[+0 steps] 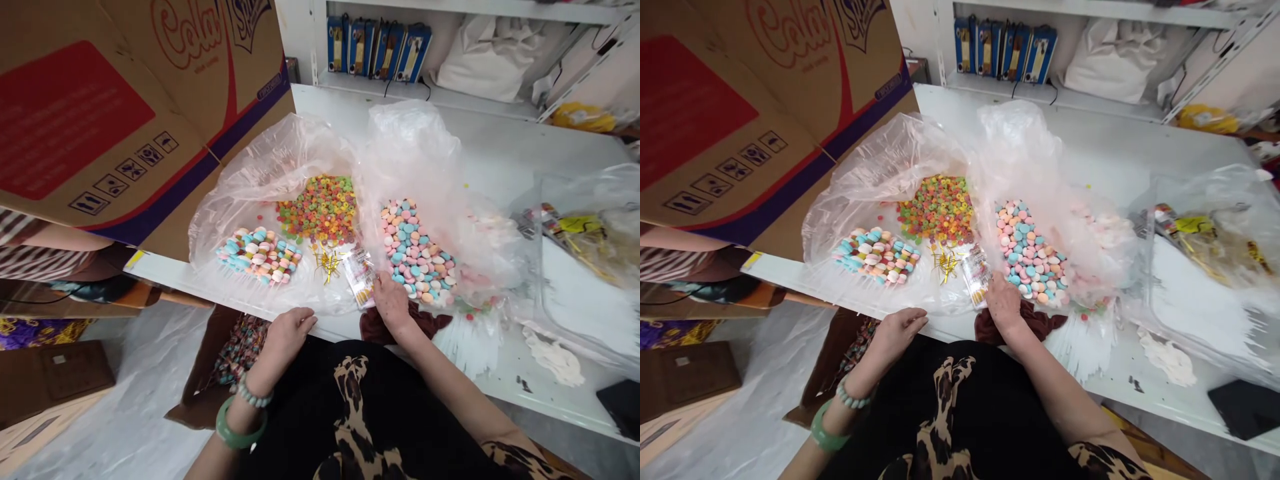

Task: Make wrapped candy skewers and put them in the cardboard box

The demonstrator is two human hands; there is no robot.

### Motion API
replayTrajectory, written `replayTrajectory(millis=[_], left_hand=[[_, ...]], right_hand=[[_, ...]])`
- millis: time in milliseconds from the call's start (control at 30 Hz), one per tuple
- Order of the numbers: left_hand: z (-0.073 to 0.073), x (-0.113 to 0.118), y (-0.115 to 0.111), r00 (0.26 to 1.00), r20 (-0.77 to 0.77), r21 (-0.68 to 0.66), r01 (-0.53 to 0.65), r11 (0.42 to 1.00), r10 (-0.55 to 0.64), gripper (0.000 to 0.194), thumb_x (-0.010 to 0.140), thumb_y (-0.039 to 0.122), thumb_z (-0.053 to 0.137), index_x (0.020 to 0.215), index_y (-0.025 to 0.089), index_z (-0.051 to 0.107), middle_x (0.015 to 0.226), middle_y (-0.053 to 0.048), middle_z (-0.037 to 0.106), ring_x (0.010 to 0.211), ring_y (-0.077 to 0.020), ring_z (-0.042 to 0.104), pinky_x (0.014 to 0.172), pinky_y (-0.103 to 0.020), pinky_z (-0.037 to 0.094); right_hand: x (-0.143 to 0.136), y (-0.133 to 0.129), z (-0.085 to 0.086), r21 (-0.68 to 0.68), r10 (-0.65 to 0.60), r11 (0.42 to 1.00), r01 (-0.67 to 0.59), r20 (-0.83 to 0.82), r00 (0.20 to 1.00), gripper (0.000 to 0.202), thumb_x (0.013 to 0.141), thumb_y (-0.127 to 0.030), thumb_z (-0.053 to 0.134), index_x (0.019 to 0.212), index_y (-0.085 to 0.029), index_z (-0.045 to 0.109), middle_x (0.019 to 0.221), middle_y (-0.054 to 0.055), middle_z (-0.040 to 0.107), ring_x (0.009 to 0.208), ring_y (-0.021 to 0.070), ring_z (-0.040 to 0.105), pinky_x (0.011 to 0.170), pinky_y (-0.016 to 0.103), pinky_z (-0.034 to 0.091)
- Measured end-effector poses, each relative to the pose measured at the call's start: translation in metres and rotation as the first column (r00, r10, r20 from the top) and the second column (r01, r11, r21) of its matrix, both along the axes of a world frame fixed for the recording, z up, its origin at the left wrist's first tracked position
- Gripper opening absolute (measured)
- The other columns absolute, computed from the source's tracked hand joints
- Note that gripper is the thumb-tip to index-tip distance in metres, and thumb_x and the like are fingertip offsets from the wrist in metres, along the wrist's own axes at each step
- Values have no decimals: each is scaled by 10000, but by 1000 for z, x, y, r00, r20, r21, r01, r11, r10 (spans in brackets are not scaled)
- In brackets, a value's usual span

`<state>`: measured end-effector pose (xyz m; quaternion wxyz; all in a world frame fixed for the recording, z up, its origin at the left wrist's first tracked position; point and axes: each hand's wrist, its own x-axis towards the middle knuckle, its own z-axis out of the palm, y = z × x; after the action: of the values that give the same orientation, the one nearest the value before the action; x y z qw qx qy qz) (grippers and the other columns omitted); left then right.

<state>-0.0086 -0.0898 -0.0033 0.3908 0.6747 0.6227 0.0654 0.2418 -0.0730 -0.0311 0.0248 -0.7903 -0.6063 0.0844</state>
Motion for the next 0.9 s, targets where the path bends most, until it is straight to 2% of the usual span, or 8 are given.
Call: replayTrajectory(millis=[133, 267, 367, 500, 600, 733, 833, 900], left_hand=[[-10, 28, 16, 924, 381, -115, 19, 993, 27, 240, 806, 381, 571, 815, 204, 733, 771, -33, 712, 740, -195, 628, 714, -285, 465], [-12, 57, 23, 804, 577, -294, 36, 955, 147, 223, 719, 384, 635, 745, 174, 706, 666, -12, 645, 596, -141, 557, 594, -253, 440], [-12, 71, 24, 786, 595, -388, 101, 916, 166, 268, 701, 420, 642, 687, 153, 657, 618, -3, 589, 523, -112, 524, 491, -220, 367], [-19, 75, 23, 805, 571, -441, 136, 887, 160, 279, 697, 425, 636, 695, 146, 631, 575, 23, 534, 483, -94, 511, 463, -208, 332], [-24, 71, 23, 791, 565, -481, 84, 873, 236, 281, 669, 414, 663, 741, 144, 640, 616, 21, 565, 489, -97, 534, 457, -211, 336], [-25, 64, 24, 765, 569, -508, 39, 860, 301, 279, 645, 401, 694, 727, 143, 627, 612, 17, 586, 465, -90, 528, 449, -209, 328], [-22, 61, 24, 729, 597, -484, -5, 875, 334, 280, 655, 402, 712, 654, 152, 586, 525, 32, 540, 443, -79, 482, 466, -208, 330], [-20, 61, 24, 710, 609, -455, -50, 889, 352, 339, 704, 461, 688, 617, 156, 567, 495, 28, 518, 444, -79, 459, 473, -213, 332]], right_hand=[[10, -6, 3, 147, -25, 989, 25, 0, 1000, 291, 996, -244, 363, 921, -151, 629, 704, 77, 658, 614, 176, 589, 549, 274, 253], [21, -12, 1, 377, -83, 919, 113, -94, 992, 339, 999, -294, 348, 875, -169, 638, 718, 57, 660, 620, 166, 553, 578, 279, 265], [19, -16, -1, 410, -63, 904, 123, -156, 986, 307, 994, -323, 369, 965, -167, 632, 808, 63, 675, 686, 175, 570, 624, 271, 318], [2, -19, -5, 302, 135, 946, -115, -43, 990, 360, 942, -431, 485, 1126, -138, 587, 968, 118, 653, 867, 234, 566, 750, 309, 367], [-9, -18, -10, 182, 184, 965, -187, 33, 982, 339, 909, -438, 531, 1062, -144, 599, 1016, 141, 615, 937, 272, 524, 809, 354, 360], [-9, -12, -19, 149, 147, 979, -140, -41, 988, 171, 900, -314, 520, 903, -173, 617, 967, 110, 608, 917, 248, 510, 813, 350, 353], [-2, -9, -21, 212, 70, 977, -16, -251, 966, 149, 870, -248, 495, 776, -196, 598, 867, 64, 608, 851, 212, 521, 784, 325, 365], [2, -9, -19, 273, 13, 954, 122, -446, 895, 161, 847, -259, 487, 721, -207, 572, 828, 42, 599, 820, 197, 529, 768, 315, 381]])
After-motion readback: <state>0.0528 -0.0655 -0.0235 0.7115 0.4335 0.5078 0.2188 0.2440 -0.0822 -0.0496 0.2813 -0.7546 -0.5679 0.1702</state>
